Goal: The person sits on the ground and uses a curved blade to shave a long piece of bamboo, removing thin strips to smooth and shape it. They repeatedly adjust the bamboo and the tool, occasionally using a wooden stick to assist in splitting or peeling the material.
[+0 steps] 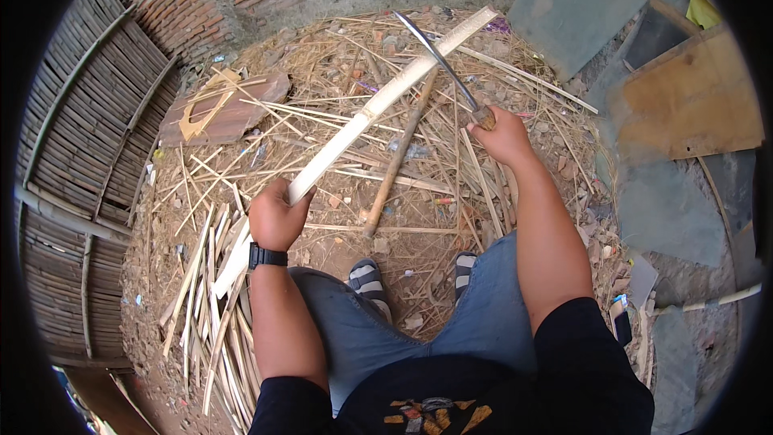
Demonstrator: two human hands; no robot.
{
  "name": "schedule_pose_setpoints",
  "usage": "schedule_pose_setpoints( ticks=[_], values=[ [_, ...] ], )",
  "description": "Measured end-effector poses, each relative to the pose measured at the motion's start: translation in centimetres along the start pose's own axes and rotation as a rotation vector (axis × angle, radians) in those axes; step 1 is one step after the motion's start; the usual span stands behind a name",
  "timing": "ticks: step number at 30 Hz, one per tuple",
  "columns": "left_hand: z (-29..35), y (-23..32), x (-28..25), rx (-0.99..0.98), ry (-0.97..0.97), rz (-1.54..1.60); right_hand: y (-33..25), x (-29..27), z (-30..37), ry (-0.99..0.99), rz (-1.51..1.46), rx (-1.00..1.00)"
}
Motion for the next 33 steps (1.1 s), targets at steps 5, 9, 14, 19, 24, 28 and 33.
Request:
schedule_pose_setpoints(
  ticks=[5,9,14,19,24,28,33],
  values=[
    [-0.1,0.1,0.4,-0.023,0.0,0.007,-2.1,-0.5,1.6,0.053,-0.022,0.014],
    [-0.1,-0.4,0.5,-0.067,-0.009,0.123,-4.7,0.8,2.6,-0.124,0.08,-0.157],
    [-0.1,-1.1,0.3,-0.065,-0.019,0.064,-4.0,0.7,2.1,-0.111,0.074,-0.198],
    [-0.1,0.3,0.2,-0.009,-0.012,-0.023,0.5,0.3,0.1,0.012,-0.008,0.033],
    [0.0,0.1,0.4,-0.027,-0.02,-0.02,-1.4,0.5,0.8,-0.033,0.017,-0.016],
    [-0.2,-0.4,0.5,-0.095,-0.038,0.039,-4.1,0.9,2.1,-0.155,0.049,-0.113],
    [-0.1,-0.4,0.3,-0.061,-0.035,0.027,-3.3,1.2,1.8,-0.13,0.123,-0.192]
  ],
)
Point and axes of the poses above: each hand's wrist, its own z-axis away from the middle knuckle, its own x-axis out of the palm, y = z × x, the point moved 2 cm from there along -z, towards the middle knuckle, and after that the axes turned 2 degrees about z, right-handed, at the moved point
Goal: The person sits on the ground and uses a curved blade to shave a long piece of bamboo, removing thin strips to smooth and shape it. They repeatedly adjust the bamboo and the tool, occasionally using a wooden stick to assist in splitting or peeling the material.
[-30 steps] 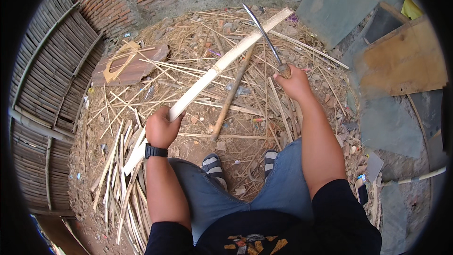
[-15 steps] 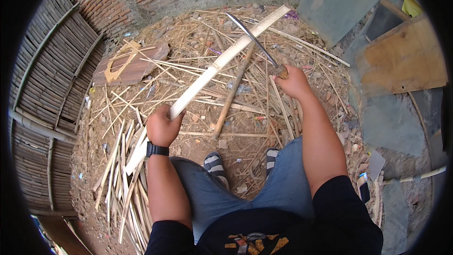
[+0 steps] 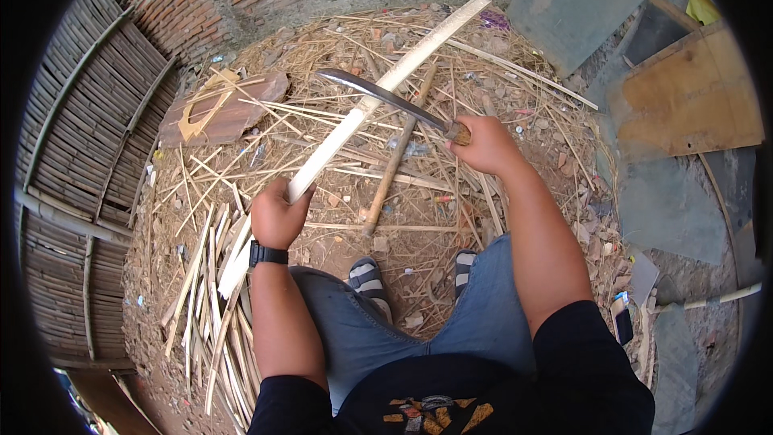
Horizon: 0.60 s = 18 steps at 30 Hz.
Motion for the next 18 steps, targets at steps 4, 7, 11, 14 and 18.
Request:
schedule_pose_setpoints(
  ticks=[4,7,11,14,18],
  values=[
    [0.0,0.9,0.2,0.022,-0.013,-0.049,3.2,-0.3,-0.9,0.033,-0.077,0.18],
    [0.0,0.9,0.0,0.023,-0.003,-0.056,2.6,-0.9,-0.6,0.032,-0.132,0.234],
    [-0.1,0.3,0.0,-0.001,0.002,-0.043,1.1,-0.4,-0.4,0.07,-0.156,0.132],
    [-0.1,0.5,-0.2,-0.03,-0.01,-0.001,0.2,0.1,-0.3,0.028,-0.155,0.087],
    [-0.1,0.3,-0.1,-0.004,0.005,0.019,0.3,0.2,0.0,0.059,-0.102,0.057]
  ],
)
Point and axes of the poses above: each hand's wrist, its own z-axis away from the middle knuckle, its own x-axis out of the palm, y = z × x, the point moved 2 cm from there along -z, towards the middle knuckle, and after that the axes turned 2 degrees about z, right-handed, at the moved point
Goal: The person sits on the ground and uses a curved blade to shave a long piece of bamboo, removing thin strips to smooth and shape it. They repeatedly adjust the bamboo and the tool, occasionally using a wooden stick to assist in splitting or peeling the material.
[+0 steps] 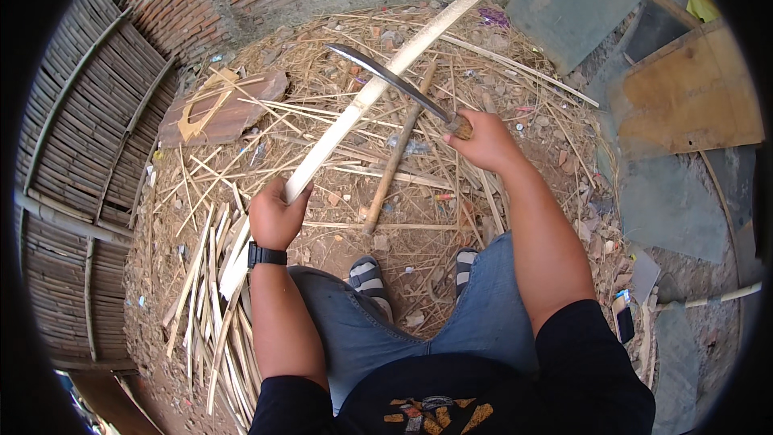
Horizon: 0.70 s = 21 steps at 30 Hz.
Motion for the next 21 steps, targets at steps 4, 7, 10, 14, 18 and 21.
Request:
schedule_pose_setpoints(
  ticks=[4,7,10,14,18,21],
  values=[
    [0.05,0.62,-0.08,0.015,0.007,-0.024,-0.38,-0.73,0.27,-0.039,0.037,0.019],
    [0.01,0.66,-0.09,0.005,-0.001,-0.036,-0.38,-0.57,0.03,-0.102,-0.005,0.054],
    [0.02,0.32,-0.1,0.013,0.005,-0.041,-0.38,-0.23,0.1,-0.071,-0.019,0.025],
    [0.01,0.44,-0.19,-0.001,-0.008,-0.037,-0.05,0.01,-0.11,-0.102,-0.044,0.012],
    [0.0,0.12,-0.07,0.009,0.003,-0.02,-0.12,0.05,-0.1,-0.109,-0.046,0.017],
    [-0.02,0.39,-0.18,0.002,-0.007,-0.033,-0.26,-0.11,-0.09,-0.148,-0.07,0.033]
  ],
)
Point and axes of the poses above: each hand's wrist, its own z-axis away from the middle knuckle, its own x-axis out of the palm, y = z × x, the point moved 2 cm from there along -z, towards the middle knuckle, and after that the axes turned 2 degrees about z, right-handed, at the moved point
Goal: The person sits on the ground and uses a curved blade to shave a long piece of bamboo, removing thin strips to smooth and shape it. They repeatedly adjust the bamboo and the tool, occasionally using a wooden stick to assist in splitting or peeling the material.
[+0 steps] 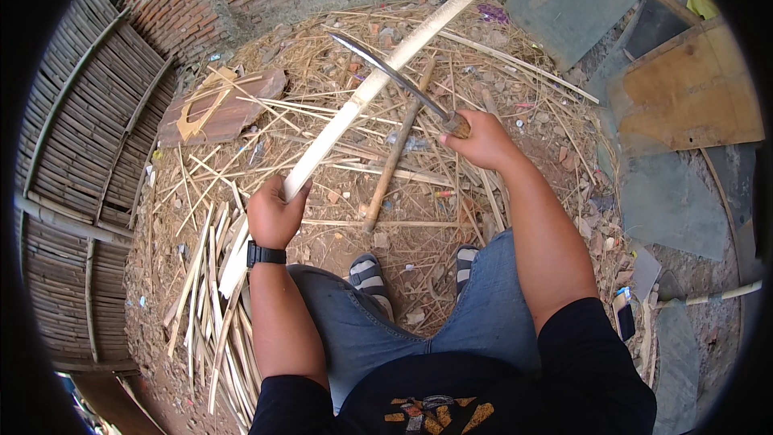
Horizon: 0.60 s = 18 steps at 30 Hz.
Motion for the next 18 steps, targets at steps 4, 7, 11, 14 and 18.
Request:
schedule_pose_setpoints(
  ticks=[4,7,11,14,18],
  values=[
    [-0.1,-0.2,-0.1,-0.001,-0.004,-0.017,0.1,0.4,-0.1,0.013,-0.018,-0.012],
    [-0.1,-0.2,0.0,-0.002,0.009,-0.004,0.6,0.9,-0.3,0.061,-0.005,-0.036],
    [0.0,-0.7,0.0,0.04,0.044,0.009,0.2,0.6,-0.3,0.02,-0.033,-0.034],
    [0.0,-0.8,0.3,0.045,0.047,0.019,0.6,0.9,-0.4,0.022,-0.039,-0.034],
    [0.0,-0.8,0.2,0.05,0.031,0.022,0.4,0.8,-0.4,-0.02,-0.032,-0.02]
  ],
)
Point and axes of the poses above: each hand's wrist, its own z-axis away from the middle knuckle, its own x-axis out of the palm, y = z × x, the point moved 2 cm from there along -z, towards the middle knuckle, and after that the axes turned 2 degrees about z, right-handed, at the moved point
